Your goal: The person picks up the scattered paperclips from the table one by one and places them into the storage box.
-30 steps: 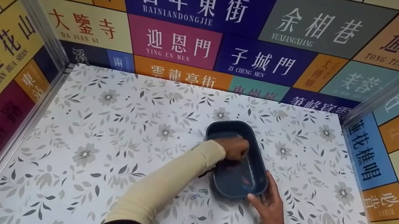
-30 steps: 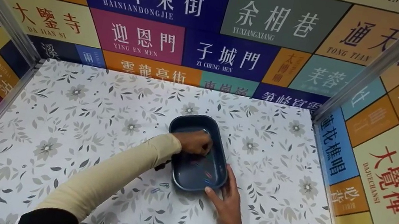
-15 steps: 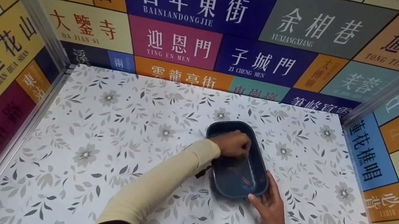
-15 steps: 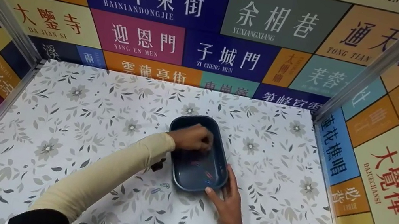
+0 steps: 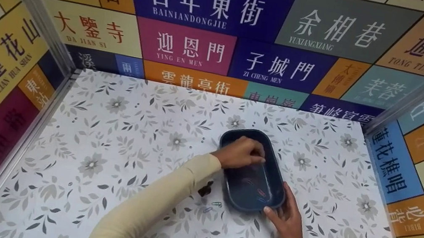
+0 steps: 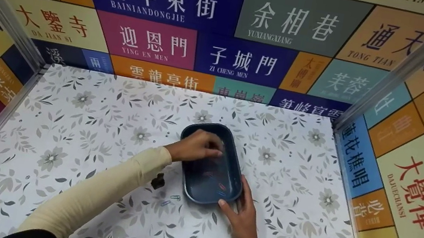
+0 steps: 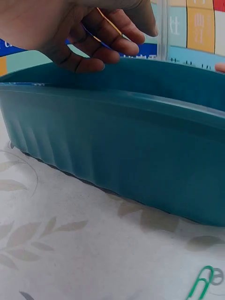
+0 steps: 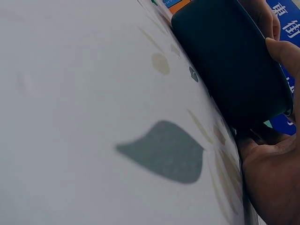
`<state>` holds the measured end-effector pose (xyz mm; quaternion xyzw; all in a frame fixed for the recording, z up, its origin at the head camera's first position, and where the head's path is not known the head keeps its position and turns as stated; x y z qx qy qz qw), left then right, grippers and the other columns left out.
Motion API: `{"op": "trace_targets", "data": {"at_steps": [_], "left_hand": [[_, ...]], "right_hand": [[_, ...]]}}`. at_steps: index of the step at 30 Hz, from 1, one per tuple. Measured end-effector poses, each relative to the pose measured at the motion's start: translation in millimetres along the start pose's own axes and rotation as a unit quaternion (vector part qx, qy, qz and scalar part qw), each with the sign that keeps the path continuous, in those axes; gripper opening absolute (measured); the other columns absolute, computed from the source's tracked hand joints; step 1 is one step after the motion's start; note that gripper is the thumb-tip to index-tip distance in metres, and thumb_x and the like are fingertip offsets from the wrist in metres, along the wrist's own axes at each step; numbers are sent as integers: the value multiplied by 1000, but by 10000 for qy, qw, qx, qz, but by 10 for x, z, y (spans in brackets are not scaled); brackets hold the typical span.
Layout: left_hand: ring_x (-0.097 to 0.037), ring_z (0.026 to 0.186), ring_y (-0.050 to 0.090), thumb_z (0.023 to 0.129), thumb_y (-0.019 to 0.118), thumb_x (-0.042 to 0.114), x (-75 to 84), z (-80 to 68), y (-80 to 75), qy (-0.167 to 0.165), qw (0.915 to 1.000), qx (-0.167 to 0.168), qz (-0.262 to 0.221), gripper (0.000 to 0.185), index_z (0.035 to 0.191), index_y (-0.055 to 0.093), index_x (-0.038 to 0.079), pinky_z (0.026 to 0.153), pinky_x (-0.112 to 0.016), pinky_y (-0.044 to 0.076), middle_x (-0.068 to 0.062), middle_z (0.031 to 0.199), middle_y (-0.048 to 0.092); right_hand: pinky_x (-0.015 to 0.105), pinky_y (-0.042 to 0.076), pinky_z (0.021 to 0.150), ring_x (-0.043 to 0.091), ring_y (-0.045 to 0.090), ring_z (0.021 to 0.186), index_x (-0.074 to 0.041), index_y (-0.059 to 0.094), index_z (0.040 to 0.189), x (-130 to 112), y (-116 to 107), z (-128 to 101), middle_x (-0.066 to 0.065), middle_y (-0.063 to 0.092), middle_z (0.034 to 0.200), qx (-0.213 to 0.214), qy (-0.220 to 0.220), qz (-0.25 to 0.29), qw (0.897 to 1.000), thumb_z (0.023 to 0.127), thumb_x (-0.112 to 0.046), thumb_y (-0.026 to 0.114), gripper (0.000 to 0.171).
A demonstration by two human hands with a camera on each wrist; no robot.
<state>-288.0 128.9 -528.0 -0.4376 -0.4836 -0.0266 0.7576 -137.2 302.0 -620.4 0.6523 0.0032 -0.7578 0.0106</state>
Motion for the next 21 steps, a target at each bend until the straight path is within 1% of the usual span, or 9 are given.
{"op": "trace_targets", "data": {"at_steps": [10, 16, 21], "left_hand": [[-9, 89, 69, 105, 78, 15, 86, -198, -156, 65, 9971, 663, -363, 13, 111, 82, 4, 82, -21, 55, -6, 104, 79], [-11, 91, 69, 105, 78, 17, 126, -339, -197, 89, 9947, 832, -591, 14, 112, 82, 5, 82, -21, 55, -5, 105, 78], [-8, 86, 67, 105, 77, 15, 149, -451, -216, 110, 9920, 967, -802, 14, 112, 81, 4, 79, -23, 54, -4, 102, 77]], "right_hand": [[14, 35, 120, -8, 40, 151, 3, 21, 173, 21, -7, -10, 33, 16, 177, 88, 81, -86, 9999, 94, 19, 72, 95], [13, 33, 120, -9, 39, 150, 1, 21, 174, 24, 1, -6, 30, 16, 178, 41, 209, -92, 9997, 96, 16, 72, 94], [13, 33, 120, -10, 37, 151, 0, 21, 174, 15, 0, -11, 29, 16, 179, 3, 213, -199, 9996, 97, 13, 72, 93]]}}
Point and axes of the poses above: each hand's wrist, its own z-axis towards the middle knuckle, its own y-axis out of the palm, x = y × z, the point moved 8 cm from there along z, towards the middle knuckle
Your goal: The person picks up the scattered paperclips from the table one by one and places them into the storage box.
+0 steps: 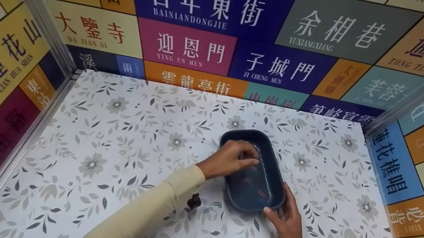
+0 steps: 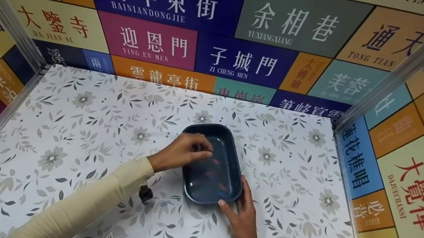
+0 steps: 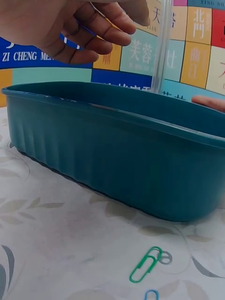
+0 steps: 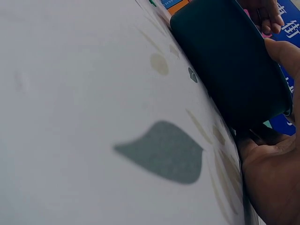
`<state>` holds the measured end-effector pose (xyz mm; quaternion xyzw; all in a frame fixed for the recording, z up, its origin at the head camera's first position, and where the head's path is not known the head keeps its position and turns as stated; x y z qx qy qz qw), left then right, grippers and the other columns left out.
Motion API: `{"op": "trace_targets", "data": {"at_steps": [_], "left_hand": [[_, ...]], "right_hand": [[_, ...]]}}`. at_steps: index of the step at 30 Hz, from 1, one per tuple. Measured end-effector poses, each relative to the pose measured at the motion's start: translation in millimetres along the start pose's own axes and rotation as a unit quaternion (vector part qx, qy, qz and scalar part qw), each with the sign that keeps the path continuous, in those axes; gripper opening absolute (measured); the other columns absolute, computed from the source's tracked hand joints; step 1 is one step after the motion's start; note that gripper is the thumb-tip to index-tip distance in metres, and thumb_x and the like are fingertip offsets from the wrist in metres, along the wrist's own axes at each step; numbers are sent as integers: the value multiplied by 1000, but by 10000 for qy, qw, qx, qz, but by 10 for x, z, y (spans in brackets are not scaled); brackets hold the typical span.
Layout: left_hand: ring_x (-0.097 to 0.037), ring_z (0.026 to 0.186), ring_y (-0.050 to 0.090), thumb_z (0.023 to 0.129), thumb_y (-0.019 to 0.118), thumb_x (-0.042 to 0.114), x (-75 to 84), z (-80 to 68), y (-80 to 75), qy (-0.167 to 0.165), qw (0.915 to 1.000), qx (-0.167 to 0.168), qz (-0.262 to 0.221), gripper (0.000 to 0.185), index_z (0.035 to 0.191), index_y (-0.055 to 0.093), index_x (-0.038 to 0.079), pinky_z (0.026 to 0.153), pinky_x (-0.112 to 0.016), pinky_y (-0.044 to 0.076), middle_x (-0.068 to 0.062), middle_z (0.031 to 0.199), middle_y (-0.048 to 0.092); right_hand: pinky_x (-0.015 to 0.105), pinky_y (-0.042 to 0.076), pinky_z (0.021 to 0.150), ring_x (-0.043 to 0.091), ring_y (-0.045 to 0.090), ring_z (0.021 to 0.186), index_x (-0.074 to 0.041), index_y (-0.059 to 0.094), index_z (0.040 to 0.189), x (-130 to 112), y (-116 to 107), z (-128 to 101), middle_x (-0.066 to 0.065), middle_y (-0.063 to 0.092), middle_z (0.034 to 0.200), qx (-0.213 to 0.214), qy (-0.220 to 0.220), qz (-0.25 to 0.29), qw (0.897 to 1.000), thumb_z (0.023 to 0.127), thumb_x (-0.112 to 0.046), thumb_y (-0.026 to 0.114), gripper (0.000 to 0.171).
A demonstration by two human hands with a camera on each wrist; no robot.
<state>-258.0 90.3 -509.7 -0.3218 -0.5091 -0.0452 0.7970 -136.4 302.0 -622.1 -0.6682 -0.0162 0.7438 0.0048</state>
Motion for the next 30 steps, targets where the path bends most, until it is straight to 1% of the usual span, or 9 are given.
{"op": "trace_targets", "data": {"at_steps": [5, 9, 14, 17, 20, 22, 26, 30], "left_hand": [[-5, 83, 65, 104, 79, 15, 19, -91, -50, 3, 9997, 205, -99, 11, 110, 82, 5, 77, -23, 54, -3, 98, 76], [-6, 84, 64, 102, 81, 13, 34, -175, -65, 45, 9996, 267, -90, 11, 109, 82, 5, 77, -23, 54, -4, 97, 76], [-11, 85, 66, 104, 79, 14, 31, -298, -56, 93, 9997, 236, -73, 10, 110, 82, 6, 77, -23, 55, -4, 100, 77], [-13, 85, 67, 105, 78, 14, 26, -379, -52, 82, 9997, 210, -117, 13, 112, 82, 5, 77, -28, 57, -5, 100, 77], [-12, 86, 66, 104, 78, 14, 29, -448, -47, 82, 9997, 213, -79, 14, 111, 82, 3, 78, -32, 58, -6, 99, 76], [-10, 86, 65, 103, 79, 13, 32, -481, -42, 110, 9997, 234, -9, 13, 110, 81, 2, 78, -32, 58, -7, 97, 75], [-9, 86, 64, 102, 81, 13, 45, -540, -27, 177, 9996, 234, -13, 11, 107, 81, 3, 78, -32, 58, -6, 97, 75], [-9, 86, 65, 102, 81, 14, 41, -600, 4, 213, 9996, 199, -53, 11, 106, 81, 4, 78, -39, 60, -5, 97, 76]], "right_hand": [[13, 33, 120, -8, 38, 151, -1, 24, 174, -11, -1, 1, 28, 19, 179, 101, 24, -52, 9999, 97, 12, 74, 93], [13, 34, 120, -8, 38, 151, -1, 24, 174, -11, 1, 3, 28, 19, 179, 116, 29, -38, 9999, 97, 13, 74, 93], [13, 34, 120, -9, 38, 151, 0, 23, 173, -13, 3, 9, 30, 18, 178, 67, -71, -32, 9999, 97, 15, 72, 92], [14, 34, 120, -8, 38, 151, 1, 23, 173, -13, 6, 12, 31, 19, 178, 55, -97, -37, 9999, 97, 15, 73, 92], [14, 33, 121, -7, 38, 152, 0, 23, 173, -19, 6, 13, 31, 21, 177, 77, -75, -57, 9999, 97, 14, 73, 93], [14, 33, 121, -7, 38, 152, -1, 24, 173, -24, 4, 12, 30, 21, 177, 97, -57, -70, 9999, 97, 13, 74, 92], [13, 33, 120, -8, 37, 151, -1, 22, 174, -26, 6, 6, 29, 19, 178, 64, -15, 12, 10000, 97, 14, 72, 93], [13, 33, 120, -9, 37, 151, -1, 20, 174, -17, 12, -4, 30, 16, 179, 9, 6, 66, 10000, 98, 15, 71, 93]]}}
Point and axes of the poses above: each hand's wrist, its own z-axis towards the middle knuckle, its own y-axis out of the palm, x = y × z, the point moved 8 cm from there along z, towards the middle knuckle
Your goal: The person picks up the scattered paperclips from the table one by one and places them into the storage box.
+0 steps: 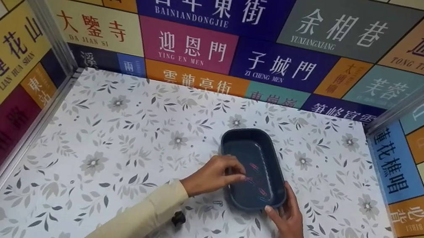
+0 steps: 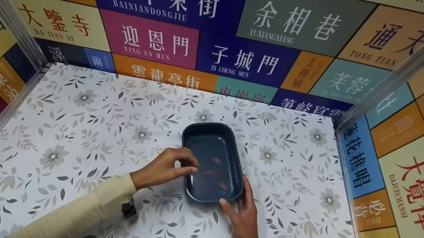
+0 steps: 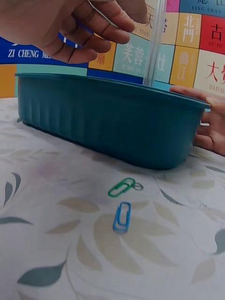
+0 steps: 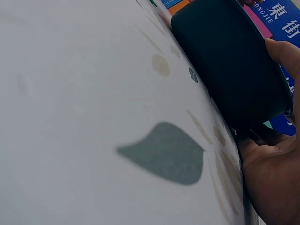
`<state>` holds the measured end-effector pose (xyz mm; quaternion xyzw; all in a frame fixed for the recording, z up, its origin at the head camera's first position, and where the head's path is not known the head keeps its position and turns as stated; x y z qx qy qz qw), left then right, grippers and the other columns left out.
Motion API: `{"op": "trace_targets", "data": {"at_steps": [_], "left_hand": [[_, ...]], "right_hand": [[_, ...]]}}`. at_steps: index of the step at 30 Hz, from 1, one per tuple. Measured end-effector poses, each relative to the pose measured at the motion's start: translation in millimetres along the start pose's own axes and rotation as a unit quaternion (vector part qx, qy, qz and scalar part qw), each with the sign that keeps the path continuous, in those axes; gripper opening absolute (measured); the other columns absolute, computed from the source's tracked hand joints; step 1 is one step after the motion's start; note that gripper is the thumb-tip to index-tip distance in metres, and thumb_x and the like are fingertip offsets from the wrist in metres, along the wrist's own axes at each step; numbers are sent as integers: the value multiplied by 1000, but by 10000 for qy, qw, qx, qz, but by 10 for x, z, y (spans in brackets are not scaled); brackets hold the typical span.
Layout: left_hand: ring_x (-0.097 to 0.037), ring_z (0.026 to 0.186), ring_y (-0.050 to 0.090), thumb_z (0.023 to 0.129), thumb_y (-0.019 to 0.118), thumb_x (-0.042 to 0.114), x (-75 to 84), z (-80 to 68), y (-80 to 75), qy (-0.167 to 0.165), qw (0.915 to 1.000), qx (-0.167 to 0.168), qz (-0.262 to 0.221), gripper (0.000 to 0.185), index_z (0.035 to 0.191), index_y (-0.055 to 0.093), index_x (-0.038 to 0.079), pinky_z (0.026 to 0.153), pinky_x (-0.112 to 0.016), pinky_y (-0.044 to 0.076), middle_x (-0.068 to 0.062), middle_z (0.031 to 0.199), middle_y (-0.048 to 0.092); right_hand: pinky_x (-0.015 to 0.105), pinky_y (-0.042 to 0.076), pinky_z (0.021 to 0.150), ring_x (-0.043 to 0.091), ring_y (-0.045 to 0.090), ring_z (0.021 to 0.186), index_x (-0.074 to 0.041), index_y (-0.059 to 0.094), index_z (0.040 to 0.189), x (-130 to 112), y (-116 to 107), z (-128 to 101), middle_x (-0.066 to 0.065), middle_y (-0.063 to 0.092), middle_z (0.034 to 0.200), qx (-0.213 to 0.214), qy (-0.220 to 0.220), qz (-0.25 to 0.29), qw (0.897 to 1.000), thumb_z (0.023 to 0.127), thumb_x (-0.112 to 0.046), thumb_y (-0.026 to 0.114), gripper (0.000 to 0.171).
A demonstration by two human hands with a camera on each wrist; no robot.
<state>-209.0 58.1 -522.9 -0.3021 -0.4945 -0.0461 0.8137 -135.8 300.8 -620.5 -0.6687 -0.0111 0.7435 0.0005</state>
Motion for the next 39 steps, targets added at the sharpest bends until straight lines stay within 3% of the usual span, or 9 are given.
{"op": "trace_targets", "data": {"at_steps": [10, 18, 30, 35, 39], "left_hand": [[-17, 91, 68, 103, 79, 14, 26, -174, 65, 71, 9999, -148, 3, 12, 108, 81, 4, 83, -41, 61, -7, 99, 74], [-9, 89, 64, 106, 76, 17, 66, -342, 92, 219, 9992, -337, 61, 11, 108, 80, 7, 81, -37, 61, -5, 98, 72], [-22, 97, 68, 108, 74, 17, 41, -605, 84, 142, 9985, -520, 74, 12, 109, 80, 7, 85, -42, 61, -4, 104, 73], [-25, 97, 69, 106, 75, 14, 16, -740, 78, 419, 9978, -447, 234, 11, 110, 79, 4, 86, -40, 61, -6, 107, 76], [-19, 96, 69, 106, 76, 14, -25, -855, 73, 621, 9970, -331, 310, 8, 108, 79, 6, 85, -35, 61, -5, 105, 76]], "right_hand": [[13, 33, 120, -10, 38, 151, 0, 20, 174, 19, 1, -2, 31, 15, 178, 36, -21, 84, 10000, 96, 17, 71, 94], [14, 34, 120, -8, 39, 151, 2, 21, 173, 5, 1, -3, 32, 17, 177, 79, -53, 90, 9999, 95, 18, 71, 95], [13, 33, 120, -9, 36, 152, 0, 20, 174, 7, -9, -7, 31, 15, 179, 5, -42, 97, 9999, 97, 16, 71, 94], [14, 33, 121, -8, 39, 151, 1, 21, 173, 15, -14, -3, 32, 16, 177, 75, -78, 114, 9999, 95, 18, 71, 94], [14, 33, 121, -7, 39, 152, 2, 22, 173, 8, -13, 4, 33, 18, 177, 104, -102, 151, 9998, 94, 20, 71, 94]]}}
Point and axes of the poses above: each hand's wrist, its own z-axis towards the middle knuckle, its own y-axis out of the palm, x = y × z, the point moved 8 cm from there along z, towards the middle knuckle
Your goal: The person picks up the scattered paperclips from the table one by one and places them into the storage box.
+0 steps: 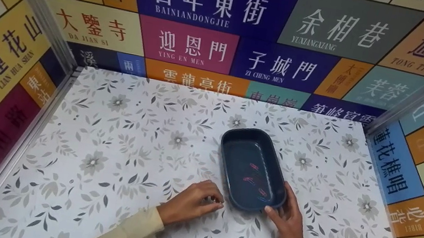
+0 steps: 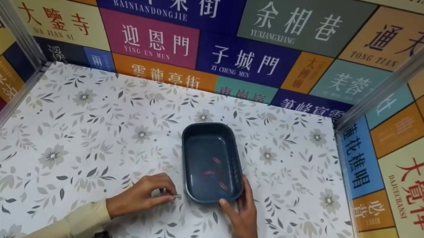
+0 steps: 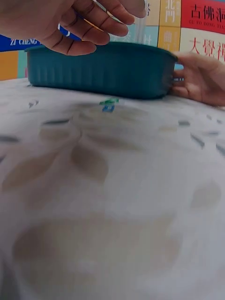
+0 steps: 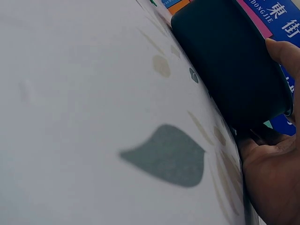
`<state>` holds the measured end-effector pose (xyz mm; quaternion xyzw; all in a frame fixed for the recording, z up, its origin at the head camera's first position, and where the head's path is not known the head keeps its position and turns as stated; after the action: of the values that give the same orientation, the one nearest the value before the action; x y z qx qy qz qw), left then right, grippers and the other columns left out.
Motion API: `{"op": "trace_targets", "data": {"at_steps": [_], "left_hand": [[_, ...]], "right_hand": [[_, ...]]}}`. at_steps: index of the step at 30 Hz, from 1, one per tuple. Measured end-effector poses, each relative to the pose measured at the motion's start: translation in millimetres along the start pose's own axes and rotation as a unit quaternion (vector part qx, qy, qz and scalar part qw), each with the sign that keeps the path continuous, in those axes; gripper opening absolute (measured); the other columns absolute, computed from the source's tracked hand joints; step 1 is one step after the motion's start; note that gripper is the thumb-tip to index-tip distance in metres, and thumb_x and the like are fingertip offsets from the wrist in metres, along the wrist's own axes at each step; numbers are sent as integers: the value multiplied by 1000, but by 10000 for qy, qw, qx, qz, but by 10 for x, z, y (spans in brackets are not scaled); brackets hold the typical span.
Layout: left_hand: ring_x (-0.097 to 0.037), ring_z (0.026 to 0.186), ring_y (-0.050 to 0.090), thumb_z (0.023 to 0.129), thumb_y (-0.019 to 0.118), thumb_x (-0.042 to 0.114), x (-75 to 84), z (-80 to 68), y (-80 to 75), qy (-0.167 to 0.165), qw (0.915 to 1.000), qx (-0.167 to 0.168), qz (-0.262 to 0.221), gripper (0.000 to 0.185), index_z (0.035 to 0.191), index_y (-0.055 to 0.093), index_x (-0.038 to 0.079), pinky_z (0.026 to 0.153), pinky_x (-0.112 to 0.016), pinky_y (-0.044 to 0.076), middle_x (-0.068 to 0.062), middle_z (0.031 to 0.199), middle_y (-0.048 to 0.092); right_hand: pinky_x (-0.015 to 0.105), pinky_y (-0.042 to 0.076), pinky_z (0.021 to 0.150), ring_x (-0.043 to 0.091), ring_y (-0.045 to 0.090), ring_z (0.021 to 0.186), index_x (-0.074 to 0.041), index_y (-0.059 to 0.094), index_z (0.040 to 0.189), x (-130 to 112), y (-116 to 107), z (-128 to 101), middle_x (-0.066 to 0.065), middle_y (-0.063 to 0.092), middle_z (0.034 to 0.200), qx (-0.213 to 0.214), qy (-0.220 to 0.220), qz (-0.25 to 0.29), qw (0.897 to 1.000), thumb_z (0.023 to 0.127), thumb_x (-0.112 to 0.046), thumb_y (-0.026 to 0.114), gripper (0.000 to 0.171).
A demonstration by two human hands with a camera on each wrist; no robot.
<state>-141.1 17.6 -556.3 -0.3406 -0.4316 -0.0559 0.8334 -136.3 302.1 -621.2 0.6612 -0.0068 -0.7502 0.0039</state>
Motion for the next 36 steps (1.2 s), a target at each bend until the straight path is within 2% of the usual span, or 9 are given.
{"op": "trace_targets", "data": {"at_steps": [5, 10, 14, 22, 26, 30, 36], "left_hand": [[-18, 96, 68, 105, 77, 13, -52, -138, 9, 122, 9998, 127, 124, 6, 106, 79, 7, 86, -29, 59, -4, 103, 75], [-16, 97, 67, 105, 77, 17, -115, -244, 48, 103, 9989, 11, 450, 10, 105, 78, 7, 90, -26, 57, -4, 103, 75], [-14, 97, 66, 106, 75, 18, -153, -289, 71, -6, 9983, -107, 579, 10, 105, 78, 9, 95, -29, 57, -2, 102, 74], [-15, 101, 64, 102, 80, 12, -215, -335, 74, -324, 9976, -190, 588, 7, 107, 78, 8, 94, -30, 56, -1, 106, 73], [-17, 104, 63, 100, 83, 13, -216, -354, 82, -88, 9954, -105, 953, 9, 106, 78, 9, 94, -33, 55, -1, 107, 72], [-18, 107, 62, 96, 86, 18, -217, -362, 94, 229, 9872, 84, 1578, 12, 104, 79, 12, 92, -37, 51, 0, 110, 71], [-17, 109, 60, 96, 87, 23, -258, -376, 108, 253, 9791, 154, 2010, 11, 100, 80, 16, 90, -37, 47, 2, 112, 70]], "right_hand": [[14, 33, 121, -7, 39, 152, 3, 22, 173, 4, -3, -2, 32, 18, 177, 10, -14, -19, 10000, 94, 20, 71, 94], [15, 33, 121, -7, 39, 152, 3, 22, 173, 5, -4, -9, 32, 18, 177, 5, -29, -8, 10000, 94, 20, 70, 94], [15, 33, 121, -6, 40, 152, 3, 22, 173, 8, -8, -14, 33, 19, 176, 15, -26, -26, 10000, 94, 20, 71, 94], [15, 34, 121, -8, 38, 152, 1, 19, 174, 22, 5, -24, 31, 14, 178, -62, 51, 83, 9999, 96, 18, 70, 94], [15, 34, 121, -7, 38, 153, 1, 20, 174, 14, -2, -24, 32, 14, 178, -48, 9, 69, 10000, 96, 18, 70, 94], [15, 33, 121, -7, 38, 153, 1, 22, 173, 6, -11, -24, 32, 15, 178, -4, -10, 33, 10000, 95, 19, 70, 94], [15, 34, 121, -7, 39, 152, 1, 24, 173, 13, -15, -17, 32, 18, 178, 62, 62, -13, 10000, 94, 18, 72, 94]]}}
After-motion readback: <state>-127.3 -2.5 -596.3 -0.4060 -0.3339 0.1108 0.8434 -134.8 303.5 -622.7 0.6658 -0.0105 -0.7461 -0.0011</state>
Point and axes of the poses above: each hand's wrist, its own z-axis towards the middle knuckle, its own y-axis out of the palm, x = y × z, the point moved 8 cm from there along z, towards the middle knuckle
